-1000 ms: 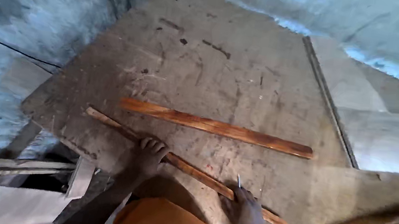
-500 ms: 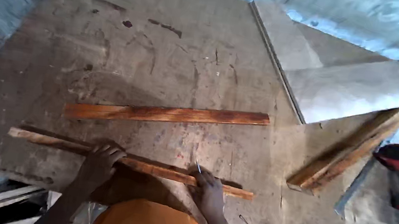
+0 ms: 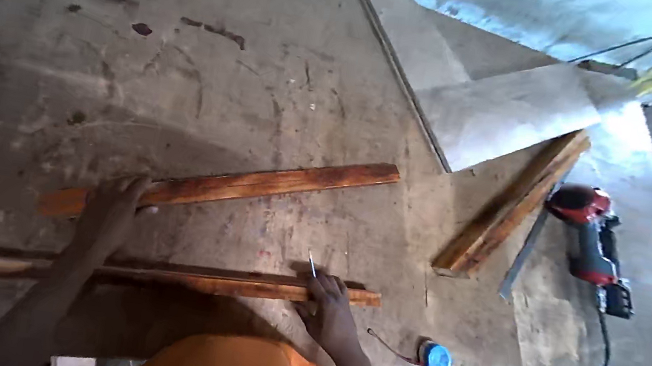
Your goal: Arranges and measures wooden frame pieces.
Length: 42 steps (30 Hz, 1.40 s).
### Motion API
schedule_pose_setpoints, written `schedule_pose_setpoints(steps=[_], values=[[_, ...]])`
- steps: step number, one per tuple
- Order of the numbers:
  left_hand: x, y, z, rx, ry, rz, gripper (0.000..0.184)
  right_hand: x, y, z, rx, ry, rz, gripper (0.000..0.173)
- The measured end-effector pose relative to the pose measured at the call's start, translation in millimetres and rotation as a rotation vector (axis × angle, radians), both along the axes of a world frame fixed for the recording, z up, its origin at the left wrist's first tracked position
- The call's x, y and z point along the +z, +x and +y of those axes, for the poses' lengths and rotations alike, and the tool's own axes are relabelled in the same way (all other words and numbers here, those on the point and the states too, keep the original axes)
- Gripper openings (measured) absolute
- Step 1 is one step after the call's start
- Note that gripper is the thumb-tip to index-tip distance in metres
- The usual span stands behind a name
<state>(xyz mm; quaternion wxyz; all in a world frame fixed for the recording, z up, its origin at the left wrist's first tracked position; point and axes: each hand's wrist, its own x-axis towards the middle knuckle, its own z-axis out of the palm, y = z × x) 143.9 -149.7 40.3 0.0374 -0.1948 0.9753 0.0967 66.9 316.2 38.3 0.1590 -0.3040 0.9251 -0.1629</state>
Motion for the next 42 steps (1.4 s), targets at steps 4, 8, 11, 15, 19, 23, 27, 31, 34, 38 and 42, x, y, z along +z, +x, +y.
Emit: schedule_pose_setpoints(steps=[4,8,11,15,19,23,27,31,34,38,42], values=[[-8,1,-11,0.000,0.003,-0.019,0.062,2,-7,35,-0.157,0.034,0.069,0.048],[-9,1,-12,-0.044,-0.078,-0.045,0.062,0,-12,57,-0.279,0.055,0.121,0.055],[-10,3,-14,-0.029,-0.124,-0.015,0.064,0,-15,58,-0.312,0.077,0.102,0.060],[-10,7,-25,0.092,-0.152,-0.014,0.066,-4,-13,60,-0.320,0.077,0.105,0.056],[-12,1,-44,0.169,-0.133,-0.035,0.062,-5,-18,66,-0.339,0.038,0.094,0.061],[-13,-20,-44,0.178,-0.112,0.012,0.053,-9,-16,69,-0.391,-0.047,0.082,0.066],[-17,-44,-17,0.160,-0.077,0.070,0.057,-11,-12,71,-0.461,-0.160,0.071,0.078],[14,-93,50,0.213,-0.023,-0.027,0.063,-10,-4,72,-0.584,-0.189,0.057,0.092],[22,-129,87,0.227,0.023,-0.060,0.069,-9,0,73,-0.616,-0.216,0.030,0.091],[24,-160,131,0.247,0.158,-0.055,0.067,-7,-2,78,-0.627,-0.271,-0.024,0.093],[27,-174,179,0.227,0.176,-0.114,0.070,-3,1,78,-0.689,-0.342,-0.063,0.099]])
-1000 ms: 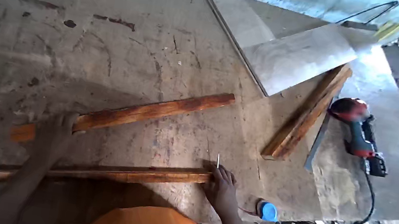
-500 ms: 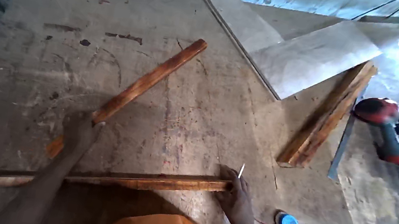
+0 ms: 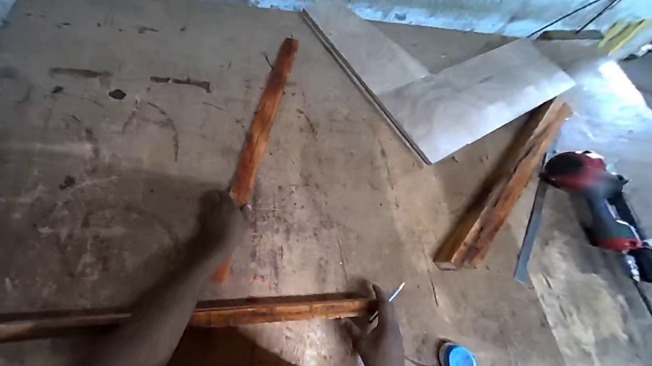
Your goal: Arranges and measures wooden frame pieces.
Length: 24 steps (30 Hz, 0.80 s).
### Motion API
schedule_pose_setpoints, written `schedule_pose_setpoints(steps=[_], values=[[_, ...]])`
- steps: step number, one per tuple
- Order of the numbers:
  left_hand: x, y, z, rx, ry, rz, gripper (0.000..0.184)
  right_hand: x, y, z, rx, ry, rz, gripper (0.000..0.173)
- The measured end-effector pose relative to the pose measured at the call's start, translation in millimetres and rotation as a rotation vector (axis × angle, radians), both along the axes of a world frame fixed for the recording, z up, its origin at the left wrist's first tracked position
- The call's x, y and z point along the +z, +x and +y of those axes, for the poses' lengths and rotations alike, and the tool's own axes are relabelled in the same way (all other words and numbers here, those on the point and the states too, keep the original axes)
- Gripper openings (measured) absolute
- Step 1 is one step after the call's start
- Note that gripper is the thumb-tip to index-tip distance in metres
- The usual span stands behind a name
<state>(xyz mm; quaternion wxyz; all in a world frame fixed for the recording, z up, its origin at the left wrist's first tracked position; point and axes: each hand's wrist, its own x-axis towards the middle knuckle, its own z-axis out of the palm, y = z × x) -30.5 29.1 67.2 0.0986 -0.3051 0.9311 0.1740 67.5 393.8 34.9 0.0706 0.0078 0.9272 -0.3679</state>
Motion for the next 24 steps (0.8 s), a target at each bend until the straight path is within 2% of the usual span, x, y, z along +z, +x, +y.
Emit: schedule_pose_setpoints(steps=[4,7,10,15,19,21,24], values=[[-3,-5,28,0.013,0.072,-0.008,0.074,-6,0,11,-0.001,-0.076,0.032,0.101],[-9,-9,41,-0.019,0.027,0.026,0.075,-13,0,26,-0.036,-0.219,-0.008,0.097],[-4,-15,56,-0.052,-0.017,0.035,0.079,-9,4,30,-0.098,-0.297,-0.092,0.090],[-12,-22,77,-0.064,0.142,0.118,0.084,-19,5,43,-0.094,-0.346,-0.153,0.067],[-25,-33,103,-0.094,0.187,0.114,0.060,-27,5,51,-0.121,-0.404,-0.137,0.049],[-23,-40,122,-0.125,0.189,0.125,0.059,-31,6,55,-0.097,-0.452,-0.126,0.049],[-27,-54,154,-0.180,0.196,0.167,0.068,-39,-6,58,-0.117,-0.587,-0.127,0.045]])
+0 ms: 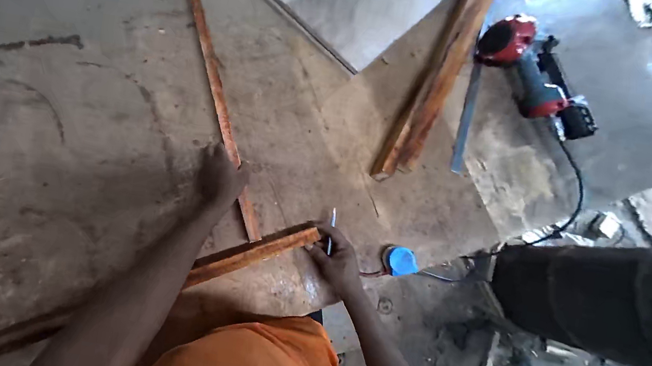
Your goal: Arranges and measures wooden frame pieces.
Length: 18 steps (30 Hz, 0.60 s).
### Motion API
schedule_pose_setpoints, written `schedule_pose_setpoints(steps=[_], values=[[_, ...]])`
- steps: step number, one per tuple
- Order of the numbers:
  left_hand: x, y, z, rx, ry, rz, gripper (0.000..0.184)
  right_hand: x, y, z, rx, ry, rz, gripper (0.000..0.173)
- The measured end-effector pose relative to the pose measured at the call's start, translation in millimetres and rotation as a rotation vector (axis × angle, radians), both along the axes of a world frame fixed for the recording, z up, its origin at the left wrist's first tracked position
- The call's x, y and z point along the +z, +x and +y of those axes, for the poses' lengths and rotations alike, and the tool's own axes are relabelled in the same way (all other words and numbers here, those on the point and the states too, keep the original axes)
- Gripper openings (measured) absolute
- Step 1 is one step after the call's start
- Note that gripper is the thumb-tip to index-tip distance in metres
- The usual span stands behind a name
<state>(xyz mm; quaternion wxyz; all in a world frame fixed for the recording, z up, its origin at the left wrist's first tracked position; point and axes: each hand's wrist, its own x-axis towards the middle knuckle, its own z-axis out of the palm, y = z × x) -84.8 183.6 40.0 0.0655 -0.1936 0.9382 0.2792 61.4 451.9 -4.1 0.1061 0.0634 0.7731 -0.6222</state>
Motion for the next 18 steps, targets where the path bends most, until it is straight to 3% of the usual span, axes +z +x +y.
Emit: schedule_pose_setpoints(steps=[4,9,18], values=[[-2,-12,41,0.017,0.054,0.014,0.080,-1,-5,2,0.009,-0.030,-0.006,0.043],[-6,-16,78,0.013,0.056,0.100,0.078,-2,-5,5,0.017,0.006,0.031,0.039],[-9,-20,111,-0.004,-0.010,0.065,0.078,0,-2,5,-0.020,-0.019,0.026,0.035]])
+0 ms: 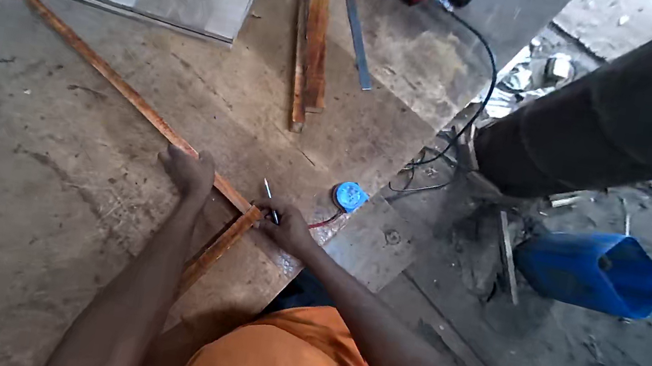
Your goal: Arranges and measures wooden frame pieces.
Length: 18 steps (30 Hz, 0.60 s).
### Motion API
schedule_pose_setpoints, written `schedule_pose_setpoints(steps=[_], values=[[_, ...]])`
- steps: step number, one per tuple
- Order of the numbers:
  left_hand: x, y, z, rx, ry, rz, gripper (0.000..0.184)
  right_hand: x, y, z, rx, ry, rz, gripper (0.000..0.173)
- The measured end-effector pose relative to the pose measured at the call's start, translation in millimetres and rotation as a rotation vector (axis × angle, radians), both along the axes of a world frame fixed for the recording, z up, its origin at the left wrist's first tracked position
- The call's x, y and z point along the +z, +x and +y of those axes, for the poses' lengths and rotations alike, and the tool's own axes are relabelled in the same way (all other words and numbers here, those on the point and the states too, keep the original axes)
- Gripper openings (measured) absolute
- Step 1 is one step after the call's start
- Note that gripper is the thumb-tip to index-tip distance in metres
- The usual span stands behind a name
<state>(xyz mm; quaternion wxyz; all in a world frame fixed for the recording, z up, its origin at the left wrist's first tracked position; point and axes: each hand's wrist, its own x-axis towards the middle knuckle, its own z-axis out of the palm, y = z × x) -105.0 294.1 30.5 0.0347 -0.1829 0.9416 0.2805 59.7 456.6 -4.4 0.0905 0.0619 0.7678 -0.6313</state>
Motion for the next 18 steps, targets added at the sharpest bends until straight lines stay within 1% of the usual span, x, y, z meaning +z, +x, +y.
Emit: schedule_pose_setpoints(steps=[2,7,10,13,18], values=[[-1,0,0,-0.013,-0.010,0.019,0.075,1,0,-1,0.013,0.016,-0.014,0.036],[-9,4,0,0.050,0.088,0.117,0.071,4,6,-12,-0.003,0.090,0.004,0.034],[-7,5,6,0.099,0.091,0.096,0.070,3,8,-15,-0.013,0.114,0.017,0.034],[-9,4,6,0.093,0.070,0.117,0.071,2,8,-15,-0.012,0.132,0.025,0.035],[-7,4,5,0.113,0.088,0.090,0.073,1,8,-15,-0.022,0.123,0.020,0.033]])
